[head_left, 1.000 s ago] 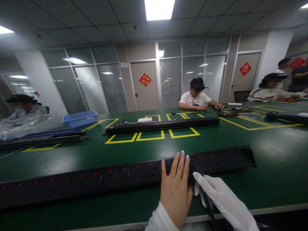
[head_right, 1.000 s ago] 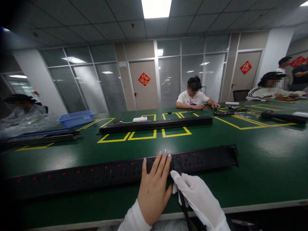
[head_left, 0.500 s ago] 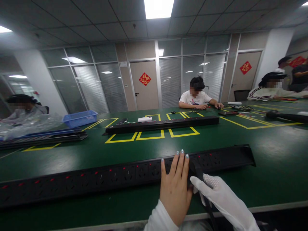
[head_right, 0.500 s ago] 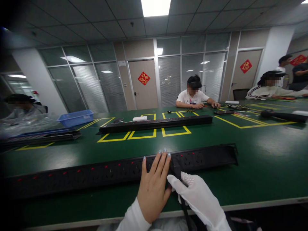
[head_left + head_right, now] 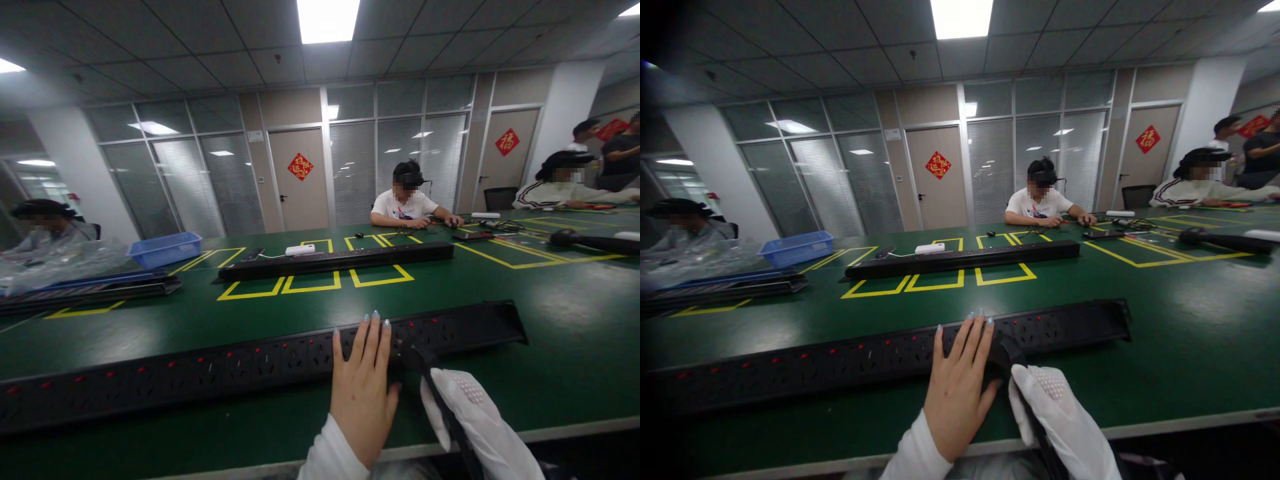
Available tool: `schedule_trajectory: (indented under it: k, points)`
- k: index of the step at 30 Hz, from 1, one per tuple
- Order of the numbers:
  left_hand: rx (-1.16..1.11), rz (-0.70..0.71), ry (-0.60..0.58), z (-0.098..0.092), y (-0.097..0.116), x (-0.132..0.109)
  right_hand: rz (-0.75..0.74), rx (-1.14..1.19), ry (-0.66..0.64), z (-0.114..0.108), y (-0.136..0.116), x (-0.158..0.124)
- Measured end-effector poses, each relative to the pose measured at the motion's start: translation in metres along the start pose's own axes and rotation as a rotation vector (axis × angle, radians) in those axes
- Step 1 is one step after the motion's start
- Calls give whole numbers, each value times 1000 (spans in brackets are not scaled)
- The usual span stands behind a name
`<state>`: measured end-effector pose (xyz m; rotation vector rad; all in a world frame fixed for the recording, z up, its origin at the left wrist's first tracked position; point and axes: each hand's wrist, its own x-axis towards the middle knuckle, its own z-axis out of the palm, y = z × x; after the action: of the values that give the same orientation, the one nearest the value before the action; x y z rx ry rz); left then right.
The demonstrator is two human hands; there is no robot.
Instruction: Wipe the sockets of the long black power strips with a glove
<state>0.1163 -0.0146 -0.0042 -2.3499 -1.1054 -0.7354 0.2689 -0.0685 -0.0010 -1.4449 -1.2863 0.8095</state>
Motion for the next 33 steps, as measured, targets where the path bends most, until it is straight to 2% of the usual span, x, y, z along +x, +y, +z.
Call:
schedule_trajectory:
  k: [4,6,9,13,20,33]
  points:
    - [14,-4,-14,-1,0,1,136,243,130,-11,-4,5]
    - [22,-2,-9,-1,1,1,143,364,181,-20,-4,9]
    - [26,0,0,-2,1,1,152,438,178,-31,2,15]
    - [21,-2,-4,-3,1,2,255,357,115,-33,6,16]
    - [15,1,5,-3,2,1,269,131,80,-29,-10,11]
    - [13,-13,12,-2,3,2,296,41,80,-28,-10,9]
